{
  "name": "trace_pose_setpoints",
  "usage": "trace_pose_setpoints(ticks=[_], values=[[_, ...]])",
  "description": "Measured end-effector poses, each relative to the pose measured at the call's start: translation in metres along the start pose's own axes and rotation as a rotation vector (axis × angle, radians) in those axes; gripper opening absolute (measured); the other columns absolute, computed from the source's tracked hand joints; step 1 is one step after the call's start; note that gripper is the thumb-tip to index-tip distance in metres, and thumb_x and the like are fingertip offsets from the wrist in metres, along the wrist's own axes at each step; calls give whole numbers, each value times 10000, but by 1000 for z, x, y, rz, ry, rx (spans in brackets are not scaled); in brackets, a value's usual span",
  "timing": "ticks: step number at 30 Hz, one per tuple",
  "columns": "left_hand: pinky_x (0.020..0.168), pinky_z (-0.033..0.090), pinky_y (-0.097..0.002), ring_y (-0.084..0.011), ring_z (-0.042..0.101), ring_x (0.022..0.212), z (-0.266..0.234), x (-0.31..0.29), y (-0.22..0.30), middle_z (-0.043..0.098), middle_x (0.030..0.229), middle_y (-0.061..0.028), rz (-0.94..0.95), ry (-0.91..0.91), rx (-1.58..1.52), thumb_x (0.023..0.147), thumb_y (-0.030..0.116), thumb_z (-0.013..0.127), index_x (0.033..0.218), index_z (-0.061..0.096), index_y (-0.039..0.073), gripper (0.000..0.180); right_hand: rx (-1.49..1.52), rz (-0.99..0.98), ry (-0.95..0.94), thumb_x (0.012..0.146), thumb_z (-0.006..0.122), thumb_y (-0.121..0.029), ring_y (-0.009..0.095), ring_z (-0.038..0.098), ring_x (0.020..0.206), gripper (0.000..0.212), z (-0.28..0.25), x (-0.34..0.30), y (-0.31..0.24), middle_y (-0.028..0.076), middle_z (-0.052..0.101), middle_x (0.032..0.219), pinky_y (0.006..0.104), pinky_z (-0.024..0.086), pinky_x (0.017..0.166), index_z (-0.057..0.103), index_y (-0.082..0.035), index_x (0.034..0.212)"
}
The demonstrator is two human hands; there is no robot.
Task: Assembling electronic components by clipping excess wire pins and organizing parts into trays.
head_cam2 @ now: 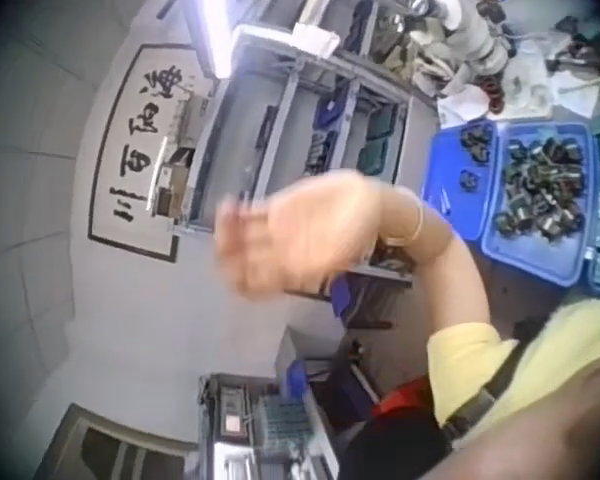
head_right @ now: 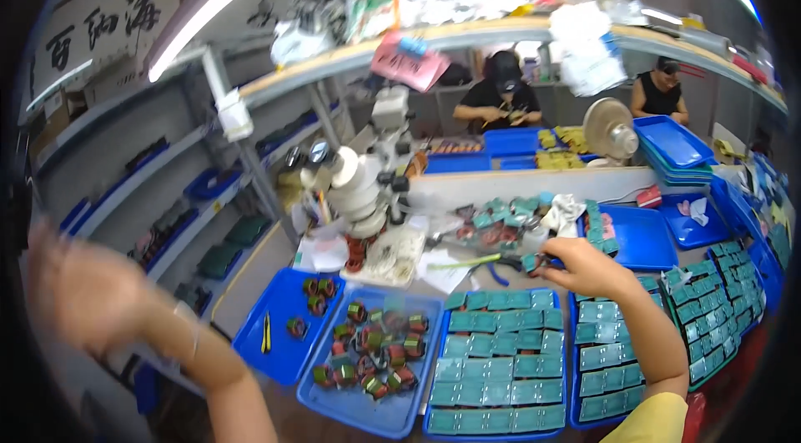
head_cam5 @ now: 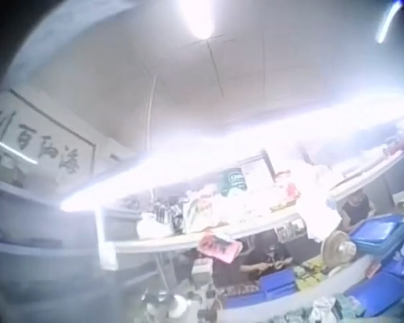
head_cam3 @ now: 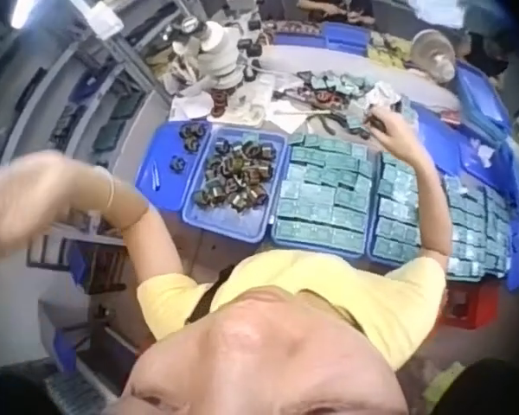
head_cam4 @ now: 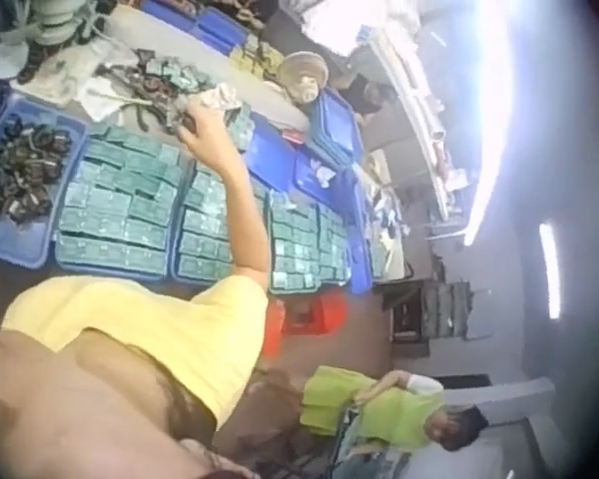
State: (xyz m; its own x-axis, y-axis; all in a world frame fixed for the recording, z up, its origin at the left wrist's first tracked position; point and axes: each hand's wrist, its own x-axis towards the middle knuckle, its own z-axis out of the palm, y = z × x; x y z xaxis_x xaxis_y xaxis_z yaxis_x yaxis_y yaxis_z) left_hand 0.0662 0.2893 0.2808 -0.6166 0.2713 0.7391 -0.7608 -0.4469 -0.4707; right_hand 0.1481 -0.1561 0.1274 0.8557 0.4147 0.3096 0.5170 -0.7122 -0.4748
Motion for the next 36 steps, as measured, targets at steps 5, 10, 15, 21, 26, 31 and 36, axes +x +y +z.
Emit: trace_pose_setpoints(ticks=[5,10,15,21,26,31,36], values=[[629,435,-240,-135,539,681,-16,-167,-147,576,787,-68,-368,-464,433,824,-73,408,816,573,9,184,-83,62,-2,736,637,-83,308,571,708,182,10,-25,6,151,580,784,357,459,649,573,9,880],[641,453,-366,-301,581,678,-99,-316,-193,579,714,-150,-673,-846,663,744,-44,456,699,572,-18,127,-46,216,-63,712,644,-56,277,570,680,182,16,-40,-2,130,563,758,346,451,629,577,-2,872],[766,479,-377,-339,618,837,-145,-411,-233,636,841,-202,-1080,-1197,839,739,58,521,878,661,13,204,-32,334,-68,704,639,-35,265,578,686,160,25,-56,18,129,570,759,327,454,625,581,2,849],[746,489,-384,-325,637,786,-192,-489,-252,649,810,-196,-1115,-1415,633,706,88,579,820,686,33,166,-44,395,13,677,621,-7,266,563,632,138,36,-60,37,132,554,707,328,442,584,576,12,807],[726,494,-378,-317,641,773,-178,-505,-226,641,764,-202,-1336,-1706,692,723,92,579,772,697,38,139,-43,462,-19,669,617,0,265,555,633,141,48,-46,45,131,541,695,324,435,587,577,8,804],[748,489,-388,-329,637,793,-191,-483,-229,636,770,-210,-1250,-1612,736,748,95,554,779,698,38,158,-7,468,-1,663,615,9,263,555,636,139,54,-42,48,128,538,694,326,431,595,573,4,796],[766,494,-376,-311,645,806,-183,-475,-231,655,827,-182,-1163,-1435,800,756,74,532,844,691,23,188,-54,443,-25,665,620,3,282,559,650,143,52,-40,44,130,547,705,330,428,596,574,0,799]])
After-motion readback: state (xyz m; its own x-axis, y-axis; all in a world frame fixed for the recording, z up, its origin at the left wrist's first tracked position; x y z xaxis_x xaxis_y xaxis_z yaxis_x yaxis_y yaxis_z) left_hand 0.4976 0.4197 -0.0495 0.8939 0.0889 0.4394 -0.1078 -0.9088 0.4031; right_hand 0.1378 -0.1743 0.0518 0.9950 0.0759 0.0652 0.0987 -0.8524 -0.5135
